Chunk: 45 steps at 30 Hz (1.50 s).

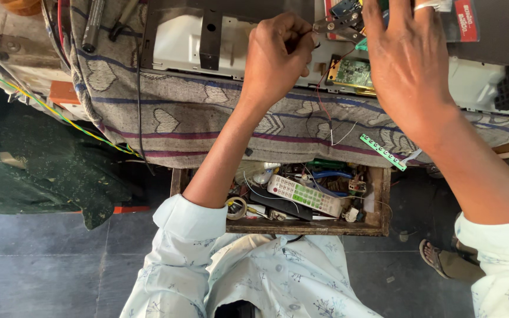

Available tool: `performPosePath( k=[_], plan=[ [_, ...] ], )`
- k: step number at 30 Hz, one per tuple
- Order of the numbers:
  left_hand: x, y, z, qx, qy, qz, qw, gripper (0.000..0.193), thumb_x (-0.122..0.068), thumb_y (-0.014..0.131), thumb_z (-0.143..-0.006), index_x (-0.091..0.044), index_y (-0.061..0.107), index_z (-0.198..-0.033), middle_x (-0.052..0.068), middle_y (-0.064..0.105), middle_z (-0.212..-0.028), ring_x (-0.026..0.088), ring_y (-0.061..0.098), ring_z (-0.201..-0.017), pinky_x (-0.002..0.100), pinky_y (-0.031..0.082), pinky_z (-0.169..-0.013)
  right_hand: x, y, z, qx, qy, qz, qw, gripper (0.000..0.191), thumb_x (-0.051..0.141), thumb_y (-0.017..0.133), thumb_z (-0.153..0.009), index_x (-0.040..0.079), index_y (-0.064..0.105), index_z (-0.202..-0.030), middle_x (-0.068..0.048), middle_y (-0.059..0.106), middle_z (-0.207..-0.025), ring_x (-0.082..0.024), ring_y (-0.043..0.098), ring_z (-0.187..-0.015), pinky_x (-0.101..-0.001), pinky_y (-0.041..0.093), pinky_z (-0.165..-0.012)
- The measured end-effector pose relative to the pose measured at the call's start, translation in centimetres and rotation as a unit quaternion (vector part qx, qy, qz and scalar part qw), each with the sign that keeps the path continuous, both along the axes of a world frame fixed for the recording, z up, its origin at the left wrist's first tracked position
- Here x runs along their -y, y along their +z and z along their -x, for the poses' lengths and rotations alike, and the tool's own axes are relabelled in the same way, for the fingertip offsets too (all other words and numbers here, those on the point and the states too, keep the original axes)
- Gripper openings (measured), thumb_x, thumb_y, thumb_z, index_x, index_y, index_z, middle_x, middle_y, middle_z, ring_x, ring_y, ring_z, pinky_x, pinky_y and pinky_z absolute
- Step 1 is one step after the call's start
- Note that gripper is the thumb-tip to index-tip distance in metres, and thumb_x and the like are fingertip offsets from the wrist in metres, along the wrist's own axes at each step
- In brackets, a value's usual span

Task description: The person strips insulation from the ends of red and white wires and twists the exposed strands by hand, then uses green-handled pliers to grip and further work the wire ends while preparing them at an electronics repair workbench.

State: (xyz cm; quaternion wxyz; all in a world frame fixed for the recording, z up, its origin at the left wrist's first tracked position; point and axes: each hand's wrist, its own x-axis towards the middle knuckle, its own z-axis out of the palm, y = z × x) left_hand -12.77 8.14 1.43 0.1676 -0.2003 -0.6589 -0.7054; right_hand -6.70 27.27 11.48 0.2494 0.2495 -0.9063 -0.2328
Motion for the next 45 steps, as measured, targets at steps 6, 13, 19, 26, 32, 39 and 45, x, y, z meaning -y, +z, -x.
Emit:
performPosePath(
  k=[6,13,19,26,32,39,45],
  plan=[
    [0.0,-0.2,0.2,0.016,-0.008,0.0,1.0,0.007,-0.002,0.063,-0.093,0.001,0.068,-0.088,0.004,0.071,-0.065,0.008,0.072,-0.052,0.024,0.055,-0.047,-0.2,-0.7,0.4,-0.047,0.01,-0.033,0.998,0.051,-0.004,0.069,-0.088,-0.004,0.059,-0.138,-0.02,0.05,-0.131,-0.033,0.053,-0.116,-0.0458,0.049,-0.099],
    [0.0,-0.2,0.2,0.028,-0.028,-0.012,0.999,0.007,-0.003,0.065,-0.094,0.001,0.067,-0.088,0.003,0.069,-0.065,0.007,0.069,-0.052,0.024,0.054,-0.047,-1.1,-1.7,1.7,-0.12,0.007,-0.105,0.987,0.022,0.005,0.069,-0.092,0.003,0.063,-0.113,-0.012,0.06,-0.11,-0.022,0.058,-0.098,-0.038,0.05,-0.084],
    [0.2,-0.2,0.3,0.025,-0.04,-0.017,0.999,0.01,-0.003,0.064,-0.096,0.001,0.066,-0.088,0.003,0.069,-0.065,0.007,0.068,-0.053,0.024,0.054,-0.048,-2.1,-2.6,2.5,-0.146,0.045,-0.109,0.982,0.011,0.01,0.07,-0.086,0.006,0.064,-0.095,-0.008,0.065,-0.095,-0.018,0.062,-0.089,-0.0307,0.051,-0.072],
    [0.3,0.1,-0.1,0.018,-0.034,-0.005,0.999,0.012,-0.007,0.064,-0.097,0.001,0.066,-0.088,0.003,0.069,-0.066,0.007,0.068,-0.053,0.024,0.054,-0.05,-2.7,-2.6,3.2,-0.11,0.075,-0.067,0.989,0.017,0.007,0.066,-0.078,0.004,0.07,-0.093,-0.012,0.07,-0.085,-0.017,0.066,-0.082,-0.0292,0.053,-0.066],
    [0.1,0.1,-0.2,0.031,-0.015,-0.017,0.999,0.014,-0.008,0.065,-0.095,0.001,0.065,-0.085,0.003,0.069,-0.065,0.008,0.069,-0.053,0.024,0.055,-0.049,-1.4,-1.7,1.9,-0.107,0.079,-0.074,0.988,0.01,0.014,0.072,-0.08,0.005,0.069,-0.085,-0.009,0.069,-0.076,-0.019,0.068,-0.077,-0.0312,0.053,-0.06],
    [-0.1,0.0,0.0,0.019,-0.009,-0.012,1.0,0.013,-0.007,0.066,-0.095,0.0,0.064,-0.084,0.003,0.069,-0.065,0.007,0.07,-0.053,0.024,0.053,-0.048,-0.6,-1.0,1.0,-0.088,0.045,-0.121,0.988,0.009,0.009,0.07,-0.088,0.004,0.066,-0.094,-0.008,0.067,-0.081,-0.017,0.066,-0.081,-0.0303,0.053,-0.071],
    [-0.1,-0.2,0.0,0.007,-0.013,-0.014,1.0,0.01,-0.005,0.065,-0.096,0.0,0.065,-0.087,0.003,0.07,-0.066,0.007,0.069,-0.054,0.023,0.054,-0.05,0.4,-1.4,0.2,-0.112,-0.016,-0.136,0.984,0.022,0.011,0.07,-0.088,0.001,0.068,-0.107,-0.008,0.064,-0.097,-0.021,0.06,-0.096,-0.0318,0.051,-0.083]
  ],
)
